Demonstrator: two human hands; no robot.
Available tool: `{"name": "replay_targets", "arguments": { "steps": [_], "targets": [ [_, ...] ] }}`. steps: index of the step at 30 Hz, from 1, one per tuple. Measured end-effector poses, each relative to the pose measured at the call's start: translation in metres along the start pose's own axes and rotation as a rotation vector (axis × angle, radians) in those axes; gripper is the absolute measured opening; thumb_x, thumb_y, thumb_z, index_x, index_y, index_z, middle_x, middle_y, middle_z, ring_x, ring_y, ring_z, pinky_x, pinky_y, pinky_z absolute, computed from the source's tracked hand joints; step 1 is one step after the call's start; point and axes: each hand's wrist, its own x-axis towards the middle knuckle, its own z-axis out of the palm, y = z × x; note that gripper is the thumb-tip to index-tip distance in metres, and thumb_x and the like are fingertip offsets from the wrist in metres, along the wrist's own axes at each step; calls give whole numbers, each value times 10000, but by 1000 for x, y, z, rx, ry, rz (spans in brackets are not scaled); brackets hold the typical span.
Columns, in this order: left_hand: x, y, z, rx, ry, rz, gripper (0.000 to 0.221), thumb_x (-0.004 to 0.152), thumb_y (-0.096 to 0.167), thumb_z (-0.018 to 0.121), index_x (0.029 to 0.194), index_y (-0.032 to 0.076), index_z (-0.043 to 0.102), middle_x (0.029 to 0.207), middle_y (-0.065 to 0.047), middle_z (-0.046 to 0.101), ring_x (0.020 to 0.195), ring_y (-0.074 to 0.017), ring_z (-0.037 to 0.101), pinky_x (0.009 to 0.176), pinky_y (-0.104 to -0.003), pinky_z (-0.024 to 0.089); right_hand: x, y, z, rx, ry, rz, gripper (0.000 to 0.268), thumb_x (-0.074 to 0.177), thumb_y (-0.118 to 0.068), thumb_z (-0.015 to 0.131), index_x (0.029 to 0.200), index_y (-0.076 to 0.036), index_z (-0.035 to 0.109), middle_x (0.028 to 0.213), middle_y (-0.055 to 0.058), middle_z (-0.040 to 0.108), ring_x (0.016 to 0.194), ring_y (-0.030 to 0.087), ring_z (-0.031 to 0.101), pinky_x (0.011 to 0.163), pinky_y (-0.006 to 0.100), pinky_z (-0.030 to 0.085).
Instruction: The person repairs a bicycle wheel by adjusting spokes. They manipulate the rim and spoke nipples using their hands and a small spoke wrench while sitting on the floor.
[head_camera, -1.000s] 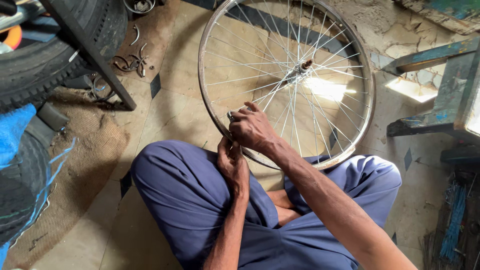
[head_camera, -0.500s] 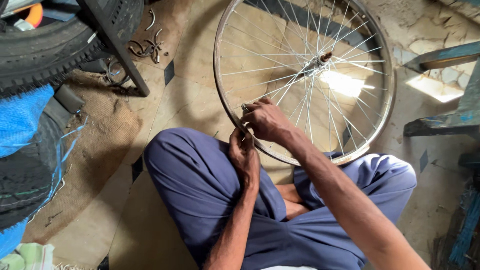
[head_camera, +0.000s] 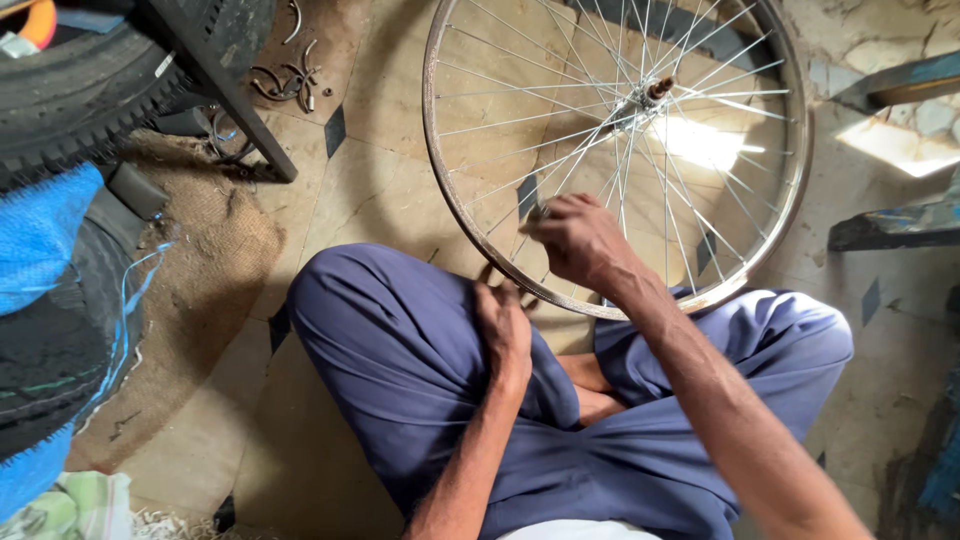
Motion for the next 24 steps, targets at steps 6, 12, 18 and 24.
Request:
{"name": "replay_targets", "arguments": {
  "steps": [6, 12, 18, 24],
  "targets": [
    [56, -26, -2, 3, 35, 282, 389, 881, -74, 458, 1199, -70, 683, 1016, -144, 711, 860, -223, 630, 758, -336, 548, 9, 7, 24, -85, -88, -301, 282, 714, -159, 713, 985, -189, 787, 1004, 13, 737, 1080, 239, 627, 1001, 467, 439],
    [63, -9, -5, 255, 117, 568, 318, 986, 81, 595, 1257, -71, 664, 1171, -172, 741, 970, -216, 657, 880, -339, 533, 34, 16, 63, -210, -85, -337, 162, 788, -192, 674, 920, -247, 750, 906, 20, 676, 907, 239, 646, 906, 520, 451],
    [71, -24, -5, 97, 193, 414, 419, 942, 35, 582, 1355, -29, 620, 1118, -143, 722, 905, -198, 671, 764, -314, 562, 34, 8, 49, 25, -103, -272, 61, 671, -175, 740, 708, -223, 737, 816, -2, 662, 916, 216, 670, 1049, 594, 387],
    [74, -21, -3, 110, 186, 421, 457, 925, -34, 573, 1379, -30, 616, 1106, -171, 723, 891, -199, 677, 761, -305, 567, 37, -2, 35, 30, -156, -163, 69, 734, -213, 774, 718, -181, 714, 800, 14, 638, 911, 220, 667, 1041, 537, 411]
  ]
}}
